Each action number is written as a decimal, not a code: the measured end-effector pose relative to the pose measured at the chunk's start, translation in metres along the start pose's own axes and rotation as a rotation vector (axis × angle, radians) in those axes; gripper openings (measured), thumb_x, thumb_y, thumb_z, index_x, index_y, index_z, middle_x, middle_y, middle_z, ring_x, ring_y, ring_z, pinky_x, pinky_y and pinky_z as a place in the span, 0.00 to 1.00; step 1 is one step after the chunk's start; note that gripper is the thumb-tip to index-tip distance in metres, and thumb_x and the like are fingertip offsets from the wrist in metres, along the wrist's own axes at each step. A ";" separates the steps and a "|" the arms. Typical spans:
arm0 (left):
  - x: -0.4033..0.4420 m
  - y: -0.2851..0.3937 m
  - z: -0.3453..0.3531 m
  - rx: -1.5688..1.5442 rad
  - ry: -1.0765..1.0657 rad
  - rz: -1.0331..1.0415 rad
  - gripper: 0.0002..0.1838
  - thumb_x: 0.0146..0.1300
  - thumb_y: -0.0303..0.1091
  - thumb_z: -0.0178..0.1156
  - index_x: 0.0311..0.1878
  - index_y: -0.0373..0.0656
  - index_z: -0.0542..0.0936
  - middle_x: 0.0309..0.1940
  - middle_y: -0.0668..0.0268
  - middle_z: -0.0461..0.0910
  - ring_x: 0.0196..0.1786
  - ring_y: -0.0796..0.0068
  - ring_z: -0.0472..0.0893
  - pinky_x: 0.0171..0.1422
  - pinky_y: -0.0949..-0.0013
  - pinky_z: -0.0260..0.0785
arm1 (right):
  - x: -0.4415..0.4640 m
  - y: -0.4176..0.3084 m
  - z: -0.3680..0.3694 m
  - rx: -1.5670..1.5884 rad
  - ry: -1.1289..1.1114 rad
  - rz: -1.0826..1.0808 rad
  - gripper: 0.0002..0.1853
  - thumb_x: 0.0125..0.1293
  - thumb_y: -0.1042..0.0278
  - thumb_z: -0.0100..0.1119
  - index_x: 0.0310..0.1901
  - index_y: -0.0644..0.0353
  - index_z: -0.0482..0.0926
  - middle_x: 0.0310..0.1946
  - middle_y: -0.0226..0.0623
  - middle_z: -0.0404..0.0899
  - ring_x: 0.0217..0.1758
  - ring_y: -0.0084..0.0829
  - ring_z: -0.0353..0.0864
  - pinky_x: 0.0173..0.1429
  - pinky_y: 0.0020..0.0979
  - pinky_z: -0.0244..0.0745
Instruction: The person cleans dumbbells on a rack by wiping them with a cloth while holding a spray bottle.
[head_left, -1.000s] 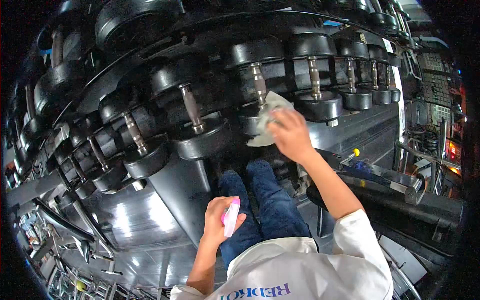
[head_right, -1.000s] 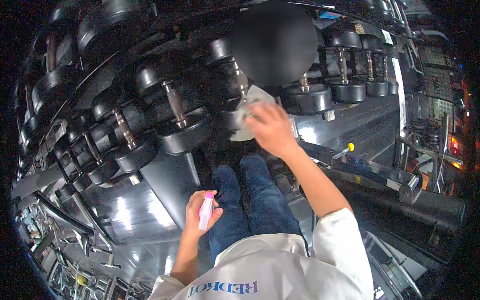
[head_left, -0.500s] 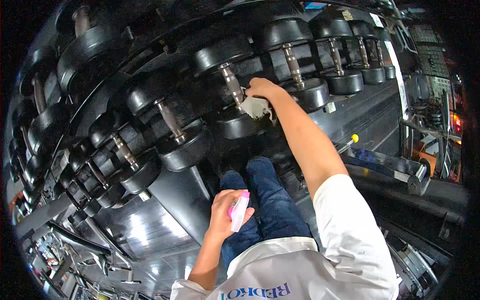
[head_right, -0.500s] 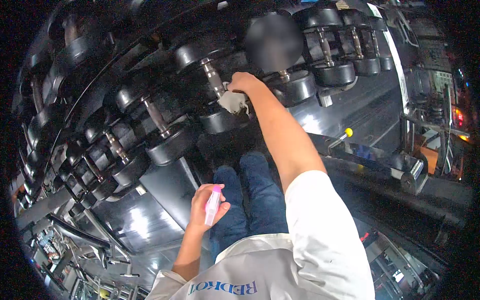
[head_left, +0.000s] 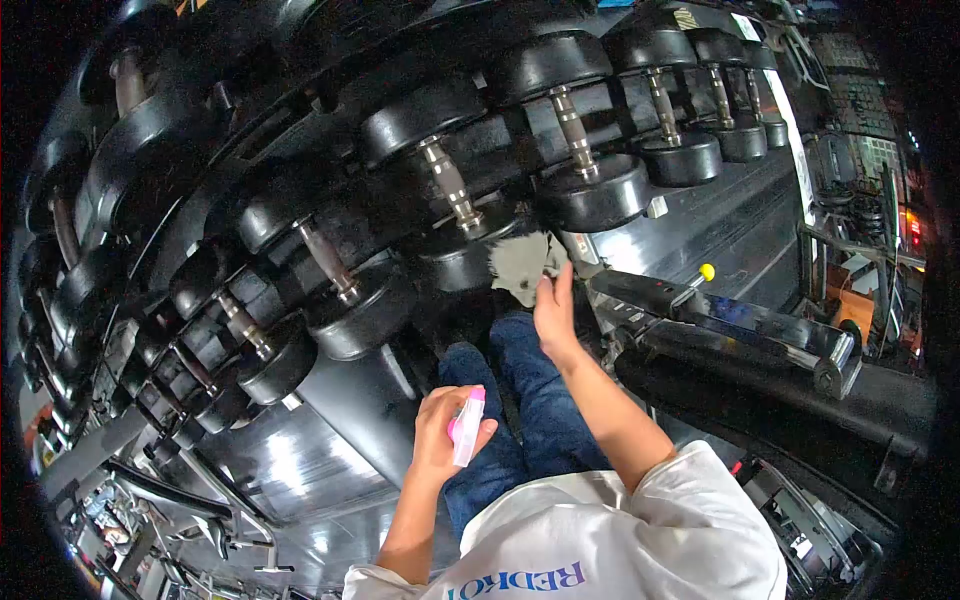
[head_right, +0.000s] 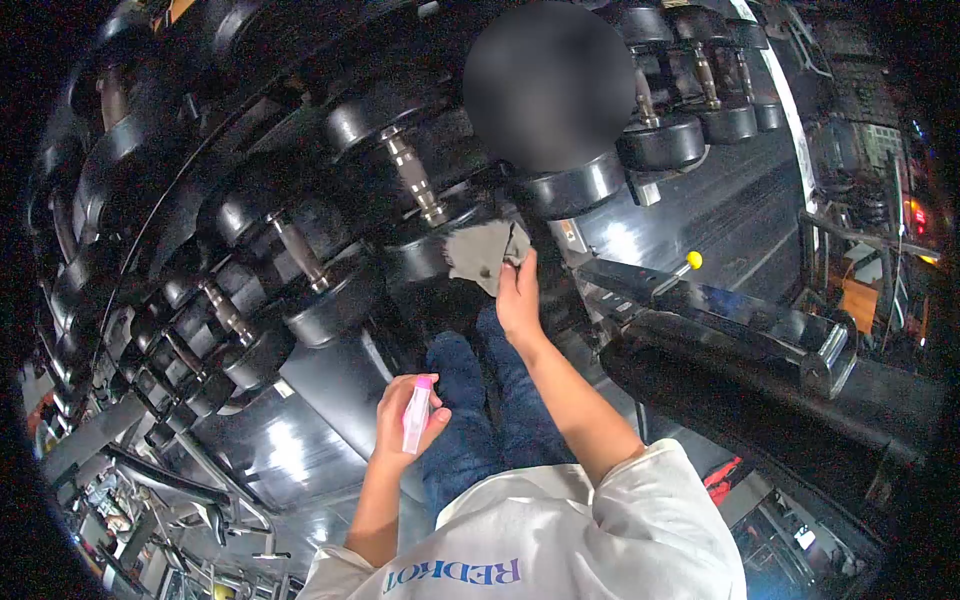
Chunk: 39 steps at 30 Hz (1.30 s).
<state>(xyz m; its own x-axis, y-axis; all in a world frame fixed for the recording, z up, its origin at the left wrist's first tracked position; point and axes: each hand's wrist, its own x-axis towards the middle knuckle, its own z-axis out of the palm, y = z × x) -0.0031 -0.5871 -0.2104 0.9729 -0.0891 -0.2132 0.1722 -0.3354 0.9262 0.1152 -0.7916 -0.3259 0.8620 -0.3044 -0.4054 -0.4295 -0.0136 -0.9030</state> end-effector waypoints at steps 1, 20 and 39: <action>0.004 0.001 0.001 -0.001 0.005 0.031 0.22 0.51 0.33 0.76 0.49 0.42 0.81 0.34 0.67 0.84 0.43 0.60 0.83 0.54 0.58 0.74 | 0.004 0.025 0.008 0.204 0.040 0.167 0.19 0.78 0.64 0.43 0.66 0.59 0.68 0.63 0.42 0.75 0.65 0.41 0.75 0.69 0.38 0.67; -0.008 -0.012 -0.016 0.051 0.038 0.002 0.24 0.52 0.37 0.76 0.53 0.42 0.82 0.33 0.69 0.83 0.41 0.61 0.82 0.54 0.59 0.73 | -0.017 -0.035 0.040 0.574 -0.164 0.579 0.16 0.80 0.63 0.44 0.63 0.55 0.72 0.59 0.37 0.79 0.56 0.35 0.83 0.58 0.41 0.83; -0.048 0.002 -0.008 0.082 0.075 0.012 0.24 0.51 0.31 0.76 0.54 0.41 0.81 0.33 0.66 0.83 0.38 0.65 0.82 0.49 0.63 0.74 | -0.009 -0.049 0.011 0.625 -0.041 0.334 0.22 0.70 0.81 0.44 0.64 0.56 0.66 0.58 0.39 0.75 0.59 0.36 0.80 0.60 0.45 0.81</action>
<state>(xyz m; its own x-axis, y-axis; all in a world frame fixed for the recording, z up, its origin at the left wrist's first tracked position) -0.0485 -0.5758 -0.1952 0.9842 -0.0240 -0.1756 0.1504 -0.4109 0.8992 0.1315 -0.7776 -0.2794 0.7258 -0.1610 -0.6688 -0.4479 0.6272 -0.6371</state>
